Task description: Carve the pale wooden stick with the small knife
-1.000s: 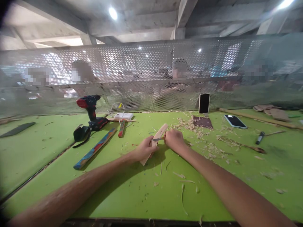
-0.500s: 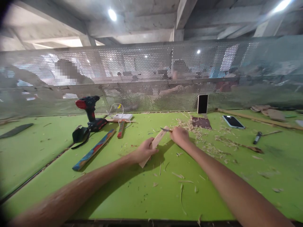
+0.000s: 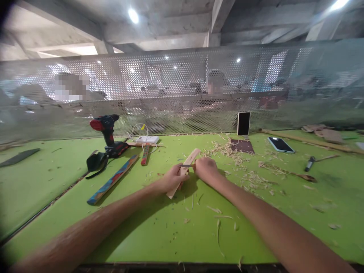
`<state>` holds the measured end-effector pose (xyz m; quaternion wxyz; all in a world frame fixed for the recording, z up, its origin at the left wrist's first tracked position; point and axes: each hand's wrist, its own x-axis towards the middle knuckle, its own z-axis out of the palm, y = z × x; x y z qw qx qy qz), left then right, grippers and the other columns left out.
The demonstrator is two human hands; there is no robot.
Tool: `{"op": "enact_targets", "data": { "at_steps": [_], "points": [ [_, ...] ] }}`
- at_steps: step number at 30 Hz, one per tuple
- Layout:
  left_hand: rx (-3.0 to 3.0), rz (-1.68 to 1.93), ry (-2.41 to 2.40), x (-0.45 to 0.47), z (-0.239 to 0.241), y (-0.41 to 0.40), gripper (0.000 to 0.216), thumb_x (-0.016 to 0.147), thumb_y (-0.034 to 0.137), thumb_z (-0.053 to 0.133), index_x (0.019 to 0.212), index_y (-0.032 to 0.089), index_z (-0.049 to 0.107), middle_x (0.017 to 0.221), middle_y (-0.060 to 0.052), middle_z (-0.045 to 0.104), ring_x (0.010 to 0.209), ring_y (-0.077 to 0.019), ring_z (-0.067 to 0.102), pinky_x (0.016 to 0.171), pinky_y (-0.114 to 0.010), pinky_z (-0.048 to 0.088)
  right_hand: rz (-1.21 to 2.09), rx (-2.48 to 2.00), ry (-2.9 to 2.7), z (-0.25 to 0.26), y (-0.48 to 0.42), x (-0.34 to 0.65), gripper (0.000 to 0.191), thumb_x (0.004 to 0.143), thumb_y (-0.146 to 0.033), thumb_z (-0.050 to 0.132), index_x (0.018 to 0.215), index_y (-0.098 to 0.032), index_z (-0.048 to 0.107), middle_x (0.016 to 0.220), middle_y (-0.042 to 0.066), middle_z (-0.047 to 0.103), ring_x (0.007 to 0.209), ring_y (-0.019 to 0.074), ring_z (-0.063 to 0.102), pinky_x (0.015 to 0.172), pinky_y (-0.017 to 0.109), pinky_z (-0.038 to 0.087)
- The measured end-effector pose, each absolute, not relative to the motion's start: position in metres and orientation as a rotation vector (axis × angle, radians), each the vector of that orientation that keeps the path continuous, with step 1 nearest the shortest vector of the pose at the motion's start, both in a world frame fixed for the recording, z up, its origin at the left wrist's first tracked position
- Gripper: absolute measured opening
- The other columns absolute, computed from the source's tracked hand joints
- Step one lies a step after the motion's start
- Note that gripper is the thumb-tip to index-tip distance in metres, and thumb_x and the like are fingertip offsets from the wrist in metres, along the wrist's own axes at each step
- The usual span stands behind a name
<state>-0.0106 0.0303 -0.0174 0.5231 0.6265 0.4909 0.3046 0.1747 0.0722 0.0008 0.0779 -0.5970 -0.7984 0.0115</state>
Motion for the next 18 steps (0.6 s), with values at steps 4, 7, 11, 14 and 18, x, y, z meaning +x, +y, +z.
{"op": "enact_targets", "data": {
  "at_steps": [4,7,11,14,18],
  "points": [
    [1.588,0.721,1.209,-0.009,-0.011,0.023,0.030,0.094,0.020,0.070,0.119,0.018,0.054,0.070,0.006,0.058,0.054,-0.0153,0.059,0.047,-0.026,0.043,0.037,-1.855,-2.346,0.002,0.080,0.184,0.026,0.096,-0.015,0.056,0.084,-0.018,0.079,0.070,0.012,0.069,0.064,0.0256,0.069,0.059,0.035,0.055],
    [1.660,0.727,1.226,-0.009,-0.004,0.016,0.025,0.092,0.022,0.073,0.110,0.018,0.055,0.074,0.004,0.059,0.060,-0.0163,0.060,0.050,-0.027,0.043,0.018,-1.872,-2.311,0.001,0.088,0.196,0.029,0.097,-0.016,0.052,0.087,-0.017,0.080,0.072,0.012,0.070,0.065,0.0250,0.068,0.059,0.035,0.055],
    [1.672,0.733,1.212,-0.010,-0.002,0.015,0.026,0.091,0.022,0.074,0.110,0.017,0.056,0.077,0.002,0.059,0.060,-0.0162,0.060,0.050,-0.028,0.044,0.126,-1.858,-2.258,-0.005,0.096,0.205,0.033,0.100,-0.022,0.048,0.092,-0.019,0.080,0.070,0.011,0.069,0.059,0.0237,0.064,0.054,0.035,0.053],
    [1.676,0.727,1.187,-0.012,-0.007,0.019,0.030,0.091,0.027,0.077,0.112,0.019,0.057,0.078,0.003,0.059,0.057,-0.0142,0.058,0.047,-0.026,0.044,0.137,-1.862,-2.222,-0.006,0.101,0.210,0.030,0.100,-0.026,0.053,0.092,-0.018,0.080,0.068,0.010,0.066,0.055,0.0225,0.061,0.053,0.035,0.052],
    [1.689,0.702,1.171,-0.013,-0.012,0.022,0.036,0.091,0.029,0.078,0.117,0.017,0.057,0.078,0.004,0.059,0.054,-0.0123,0.057,0.045,-0.024,0.044,0.106,-1.892,-2.203,-0.001,0.105,0.218,0.032,0.102,-0.024,0.052,0.091,-0.015,0.081,0.065,0.007,0.064,0.055,0.0215,0.062,0.055,0.034,0.052]
  ]
}}
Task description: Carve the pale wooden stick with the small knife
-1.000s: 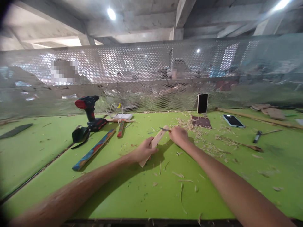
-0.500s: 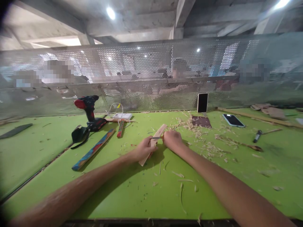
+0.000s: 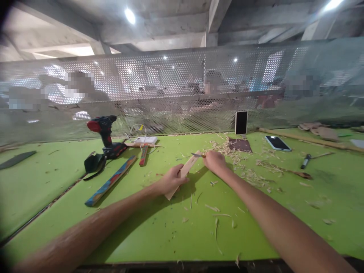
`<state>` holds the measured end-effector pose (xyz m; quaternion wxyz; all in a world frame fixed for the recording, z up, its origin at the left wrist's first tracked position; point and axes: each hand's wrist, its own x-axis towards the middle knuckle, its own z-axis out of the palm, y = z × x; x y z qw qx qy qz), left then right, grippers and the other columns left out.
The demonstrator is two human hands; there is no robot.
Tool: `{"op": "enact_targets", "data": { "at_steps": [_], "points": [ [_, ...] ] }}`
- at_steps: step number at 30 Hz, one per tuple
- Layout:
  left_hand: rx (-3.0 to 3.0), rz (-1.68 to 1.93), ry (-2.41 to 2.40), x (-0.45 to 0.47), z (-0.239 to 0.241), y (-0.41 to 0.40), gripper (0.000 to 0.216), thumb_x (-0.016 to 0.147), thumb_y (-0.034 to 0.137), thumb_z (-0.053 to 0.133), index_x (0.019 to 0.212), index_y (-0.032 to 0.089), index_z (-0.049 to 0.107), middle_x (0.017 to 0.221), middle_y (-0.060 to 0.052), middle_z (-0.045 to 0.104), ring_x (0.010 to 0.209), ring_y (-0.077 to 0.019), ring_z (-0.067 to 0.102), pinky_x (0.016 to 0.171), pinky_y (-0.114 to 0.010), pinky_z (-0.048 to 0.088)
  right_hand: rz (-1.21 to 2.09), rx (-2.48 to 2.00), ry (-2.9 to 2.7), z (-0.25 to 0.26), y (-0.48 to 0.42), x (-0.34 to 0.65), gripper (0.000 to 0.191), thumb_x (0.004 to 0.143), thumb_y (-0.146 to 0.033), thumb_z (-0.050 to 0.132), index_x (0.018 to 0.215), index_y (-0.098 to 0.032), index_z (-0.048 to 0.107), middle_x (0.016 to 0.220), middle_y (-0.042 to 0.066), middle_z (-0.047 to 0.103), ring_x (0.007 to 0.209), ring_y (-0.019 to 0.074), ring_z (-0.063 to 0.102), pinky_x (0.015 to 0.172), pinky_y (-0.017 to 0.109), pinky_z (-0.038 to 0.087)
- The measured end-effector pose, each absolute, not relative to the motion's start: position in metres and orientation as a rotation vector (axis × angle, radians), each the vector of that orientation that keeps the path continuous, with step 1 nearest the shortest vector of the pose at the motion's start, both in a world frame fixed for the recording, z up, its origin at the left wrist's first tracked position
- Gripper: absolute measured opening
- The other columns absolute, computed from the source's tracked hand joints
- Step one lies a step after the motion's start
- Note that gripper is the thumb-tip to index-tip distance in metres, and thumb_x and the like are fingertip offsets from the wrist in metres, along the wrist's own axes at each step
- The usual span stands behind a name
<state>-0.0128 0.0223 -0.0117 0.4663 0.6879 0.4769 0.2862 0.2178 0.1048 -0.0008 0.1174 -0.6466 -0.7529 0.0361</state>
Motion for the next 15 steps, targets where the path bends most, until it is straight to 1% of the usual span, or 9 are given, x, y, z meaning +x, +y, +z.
{"op": "enact_targets", "data": {
  "at_steps": [3,7,10,13,15],
  "points": [
    [1.675,0.673,1.178,-0.012,-0.009,0.021,0.036,0.094,0.027,0.075,0.123,0.015,0.058,0.080,0.002,0.062,0.057,-0.0142,0.059,0.046,-0.025,0.046,0.173,-1.858,-2.194,-0.001,0.101,0.215,0.035,0.104,-0.023,0.049,0.092,-0.016,0.081,0.065,0.008,0.065,0.054,0.0215,0.062,0.055,0.034,0.053],
    [1.619,0.695,1.203,-0.012,-0.003,0.018,0.030,0.096,0.024,0.074,0.119,0.014,0.058,0.079,0.000,0.062,0.060,-0.0164,0.060,0.050,-0.026,0.048,0.244,-1.781,-2.215,-0.006,0.088,0.198,0.029,0.103,-0.020,0.053,0.087,-0.018,0.078,0.073,0.010,0.069,0.058,0.0223,0.065,0.059,0.035,0.055],
    [1.551,0.709,1.195,-0.013,-0.001,0.018,0.027,0.097,0.022,0.073,0.118,0.016,0.057,0.075,0.002,0.062,0.060,-0.0171,0.061,0.051,-0.026,0.049,0.294,-1.653,-2.262,-0.004,0.080,0.188,0.025,0.102,-0.014,0.054,0.093,-0.016,0.077,0.084,0.013,0.074,0.069,0.0233,0.070,0.065,0.034,0.058],
    [1.516,0.713,1.164,-0.014,-0.003,0.021,0.026,0.098,0.022,0.073,0.118,0.017,0.057,0.073,0.003,0.062,0.060,-0.0165,0.062,0.053,-0.026,0.050,0.321,-1.500,-2.322,0.001,0.078,0.185,0.024,0.098,-0.010,0.053,0.100,-0.012,0.077,0.101,0.017,0.077,0.082,0.0241,0.073,0.071,0.034,0.060],
    [1.516,0.715,1.152,-0.014,-0.004,0.022,0.029,0.097,0.022,0.074,0.120,0.018,0.057,0.070,0.004,0.061,0.058,-0.0159,0.062,0.052,-0.026,0.050,0.351,-1.454,-2.326,0.003,0.077,0.186,0.025,0.096,-0.009,0.052,0.103,-0.011,0.077,0.107,0.019,0.077,0.084,0.0242,0.073,0.073,0.035,0.061]
  ]
}}
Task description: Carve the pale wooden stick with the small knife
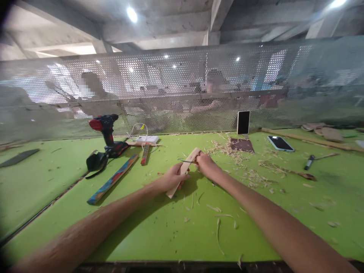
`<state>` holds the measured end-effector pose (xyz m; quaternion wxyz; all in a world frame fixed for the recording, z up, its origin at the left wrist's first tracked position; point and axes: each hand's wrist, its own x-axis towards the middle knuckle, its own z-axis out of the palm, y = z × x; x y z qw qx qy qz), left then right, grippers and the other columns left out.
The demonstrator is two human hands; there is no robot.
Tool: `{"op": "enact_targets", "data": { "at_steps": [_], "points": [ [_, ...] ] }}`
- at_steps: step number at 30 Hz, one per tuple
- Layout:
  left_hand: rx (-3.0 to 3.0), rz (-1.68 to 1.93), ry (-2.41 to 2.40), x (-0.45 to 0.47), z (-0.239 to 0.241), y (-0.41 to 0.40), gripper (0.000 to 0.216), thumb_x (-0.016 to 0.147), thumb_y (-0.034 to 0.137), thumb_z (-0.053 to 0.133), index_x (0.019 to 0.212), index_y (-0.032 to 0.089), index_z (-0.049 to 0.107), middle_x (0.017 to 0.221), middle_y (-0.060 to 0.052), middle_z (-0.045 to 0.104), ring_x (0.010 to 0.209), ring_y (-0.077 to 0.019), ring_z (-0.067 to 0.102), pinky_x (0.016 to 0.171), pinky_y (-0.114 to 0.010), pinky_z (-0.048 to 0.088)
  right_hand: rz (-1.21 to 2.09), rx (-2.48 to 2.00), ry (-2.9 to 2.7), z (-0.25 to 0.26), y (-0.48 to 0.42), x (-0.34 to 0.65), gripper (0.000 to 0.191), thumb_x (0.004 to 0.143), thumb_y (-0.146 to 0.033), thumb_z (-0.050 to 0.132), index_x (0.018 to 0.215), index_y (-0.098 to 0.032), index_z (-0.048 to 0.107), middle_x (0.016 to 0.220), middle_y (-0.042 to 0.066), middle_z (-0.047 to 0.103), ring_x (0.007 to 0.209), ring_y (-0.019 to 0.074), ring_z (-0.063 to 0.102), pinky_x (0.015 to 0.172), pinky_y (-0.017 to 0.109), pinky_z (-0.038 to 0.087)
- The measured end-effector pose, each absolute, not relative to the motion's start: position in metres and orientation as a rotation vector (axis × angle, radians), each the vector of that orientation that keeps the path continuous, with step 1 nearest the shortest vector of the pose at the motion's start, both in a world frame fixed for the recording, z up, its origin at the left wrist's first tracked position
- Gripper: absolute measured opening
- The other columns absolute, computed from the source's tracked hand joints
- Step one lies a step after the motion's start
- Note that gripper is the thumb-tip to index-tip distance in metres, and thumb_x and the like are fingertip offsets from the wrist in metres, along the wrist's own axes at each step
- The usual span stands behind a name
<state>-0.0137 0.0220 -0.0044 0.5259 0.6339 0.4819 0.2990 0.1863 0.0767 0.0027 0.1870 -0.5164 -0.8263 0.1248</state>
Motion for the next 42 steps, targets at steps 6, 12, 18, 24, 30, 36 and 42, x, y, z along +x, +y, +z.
{"op": "enact_targets", "data": {
  "at_steps": [6,12,18,24,30,36,42],
  "points": [
    [1.513,0.715,1.155,-0.013,-0.004,0.022,0.032,0.094,0.025,0.079,0.117,0.017,0.058,0.067,0.005,0.061,0.054,-0.0160,0.061,0.050,-0.026,0.047,0.340,-1.612,-2.261,0.001,0.072,0.184,0.037,0.100,-0.007,0.040,0.105,-0.013,0.077,0.095,0.017,0.076,0.070,0.0238,0.069,0.062,0.034,0.058],
    [1.523,0.721,1.170,-0.012,-0.006,0.022,0.032,0.096,0.024,0.076,0.120,0.017,0.056,0.068,0.005,0.060,0.053,-0.0155,0.060,0.048,-0.027,0.047,0.014,-1.784,-2.385,0.008,0.071,0.181,0.044,0.104,-0.005,0.037,0.109,-0.010,0.080,0.081,0.015,0.076,0.066,0.0239,0.070,0.060,0.033,0.053],
    [1.501,0.740,1.156,-0.012,-0.008,0.023,0.032,0.096,0.022,0.073,0.122,0.016,0.056,0.066,0.006,0.060,0.054,-0.0144,0.059,0.050,-0.026,0.049,-0.039,-1.773,-2.496,0.007,0.062,0.169,0.043,0.107,-0.015,0.043,0.101,-0.012,0.085,0.083,0.018,0.079,0.072,0.0275,0.076,0.065,0.036,0.057],
    [1.504,0.733,1.187,-0.010,-0.004,0.021,0.027,0.095,0.021,0.073,0.117,0.017,0.057,0.066,0.006,0.059,0.054,-0.0152,0.059,0.050,-0.026,0.047,-0.162,-1.819,-2.470,0.010,0.063,0.170,0.039,0.106,-0.016,0.047,0.106,-0.012,0.086,0.088,0.020,0.082,0.078,0.0290,0.079,0.067,0.034,0.059],
    [1.511,0.750,1.193,-0.010,-0.003,0.021,0.027,0.098,0.019,0.072,0.121,0.014,0.059,0.070,0.004,0.061,0.056,-0.0153,0.060,0.051,-0.027,0.048,-0.169,-1.850,-2.439,0.013,0.068,0.173,0.040,0.106,-0.013,0.046,0.098,-0.011,0.084,0.088,0.020,0.081,0.076,0.0283,0.078,0.066,0.034,0.058],
    [1.534,0.724,1.224,-0.008,-0.005,0.023,0.031,0.098,0.015,0.070,0.126,0.013,0.059,0.071,0.003,0.062,0.055,-0.0151,0.059,0.049,-0.026,0.047,-0.071,-1.855,-2.378,0.009,0.077,0.180,0.027,0.097,-0.009,0.055,0.090,-0.013,0.080,0.071,0.012,0.071,0.064,0.0247,0.070,0.059,0.033,0.055],
    [1.573,0.729,1.238,-0.009,-0.002,0.019,0.031,0.097,0.019,0.073,0.125,0.014,0.060,0.072,0.002,0.061,0.055,-0.0149,0.058,0.048,-0.026,0.044,-0.037,-1.879,-2.289,0.002,0.092,0.193,0.028,0.097,-0.008,0.055,0.088,-0.015,0.080,0.068,0.010,0.066,0.059,0.0238,0.066,0.055,0.034,0.052]
  ]
}}
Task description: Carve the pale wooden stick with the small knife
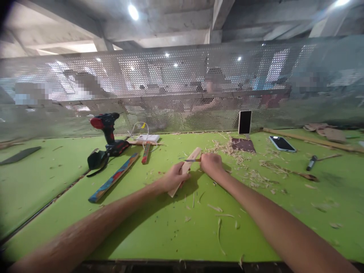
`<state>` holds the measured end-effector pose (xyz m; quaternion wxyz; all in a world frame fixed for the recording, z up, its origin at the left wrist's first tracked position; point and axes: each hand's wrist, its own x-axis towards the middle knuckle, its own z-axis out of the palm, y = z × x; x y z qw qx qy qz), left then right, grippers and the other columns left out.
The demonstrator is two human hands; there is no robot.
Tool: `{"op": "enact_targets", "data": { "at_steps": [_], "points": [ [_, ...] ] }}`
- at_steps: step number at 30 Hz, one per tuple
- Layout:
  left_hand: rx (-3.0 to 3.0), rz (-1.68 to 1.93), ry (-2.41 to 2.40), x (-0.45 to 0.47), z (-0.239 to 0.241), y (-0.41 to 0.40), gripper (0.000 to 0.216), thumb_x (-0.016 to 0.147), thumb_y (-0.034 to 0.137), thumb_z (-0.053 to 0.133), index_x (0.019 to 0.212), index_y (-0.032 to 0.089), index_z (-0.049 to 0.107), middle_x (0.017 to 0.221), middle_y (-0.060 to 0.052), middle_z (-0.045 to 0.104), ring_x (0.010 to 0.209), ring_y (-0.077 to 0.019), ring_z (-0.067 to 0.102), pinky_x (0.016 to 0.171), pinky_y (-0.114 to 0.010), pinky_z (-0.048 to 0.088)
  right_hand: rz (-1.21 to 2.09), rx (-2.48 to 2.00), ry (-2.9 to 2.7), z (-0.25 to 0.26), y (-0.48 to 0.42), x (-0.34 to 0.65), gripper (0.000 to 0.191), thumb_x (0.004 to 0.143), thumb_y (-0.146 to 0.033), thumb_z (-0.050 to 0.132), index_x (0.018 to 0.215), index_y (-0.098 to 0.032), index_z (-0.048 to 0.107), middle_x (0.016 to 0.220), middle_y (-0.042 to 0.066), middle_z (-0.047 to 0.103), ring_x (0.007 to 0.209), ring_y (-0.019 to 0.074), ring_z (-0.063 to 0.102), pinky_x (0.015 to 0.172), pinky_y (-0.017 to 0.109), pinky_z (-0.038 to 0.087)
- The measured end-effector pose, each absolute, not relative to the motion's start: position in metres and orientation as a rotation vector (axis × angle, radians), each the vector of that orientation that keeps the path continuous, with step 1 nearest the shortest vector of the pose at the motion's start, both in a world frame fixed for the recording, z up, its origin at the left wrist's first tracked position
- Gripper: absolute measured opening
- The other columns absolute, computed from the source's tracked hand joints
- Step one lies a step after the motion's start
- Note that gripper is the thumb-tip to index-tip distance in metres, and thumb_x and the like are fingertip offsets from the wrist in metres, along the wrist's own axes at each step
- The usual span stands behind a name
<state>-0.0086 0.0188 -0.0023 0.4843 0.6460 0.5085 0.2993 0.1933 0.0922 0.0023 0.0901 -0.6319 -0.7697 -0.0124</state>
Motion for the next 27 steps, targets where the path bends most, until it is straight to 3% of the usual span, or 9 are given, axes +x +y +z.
{"op": "enact_targets", "data": {
  "at_steps": [4,9,17,22,27],
  "points": [
    [1.629,0.676,1.227,-0.010,-0.001,0.016,0.030,0.097,0.022,0.072,0.123,0.015,0.060,0.076,0.002,0.061,0.056,-0.0138,0.059,0.047,-0.025,0.044,0.067,-1.961,-2.170,0.005,0.102,0.212,0.031,0.103,-0.020,0.055,0.094,-0.014,0.084,0.069,0.011,0.067,0.056,0.0241,0.066,0.056,0.037,0.053],
    [1.592,0.656,1.264,-0.009,0.002,0.016,0.030,0.098,0.021,0.073,0.124,0.014,0.060,0.076,0.002,0.062,0.057,-0.0155,0.062,0.049,-0.027,0.045,0.107,-1.937,-2.249,0.005,0.093,0.204,0.041,0.106,-0.017,0.042,0.100,-0.012,0.083,0.076,0.014,0.072,0.060,0.0243,0.068,0.057,0.037,0.055],
    [1.499,0.730,1.216,-0.009,-0.009,0.023,0.032,0.096,0.018,0.073,0.123,0.015,0.056,0.067,0.005,0.061,0.052,-0.0153,0.061,0.047,-0.025,0.044,-0.055,-1.848,-2.466,0.006,0.070,0.172,0.034,0.106,-0.017,0.049,0.093,-0.014,0.081,0.081,0.017,0.076,0.074,0.0279,0.075,0.065,0.035,0.057],
    [1.527,0.748,1.218,-0.008,-0.008,0.023,0.023,0.096,0.016,0.071,0.113,0.018,0.056,0.068,0.006,0.062,0.050,-0.0133,0.058,0.047,-0.025,0.047,-0.076,-1.880,-2.452,0.013,0.073,0.177,0.032,0.102,-0.008,0.051,0.093,-0.014,0.081,0.081,0.016,0.077,0.074,0.0274,0.076,0.068,0.035,0.058],
    [1.547,0.736,1.234,-0.008,-0.001,0.019,0.021,0.097,0.016,0.069,0.116,0.016,0.059,0.067,0.006,0.061,0.052,-0.0151,0.060,0.049,-0.026,0.047,-0.074,-1.871,-2.395,0.014,0.077,0.179,0.023,0.096,-0.008,0.061,0.091,-0.014,0.082,0.080,0.016,0.075,0.076,0.0306,0.075,0.069,0.038,0.059]
  ]
}}
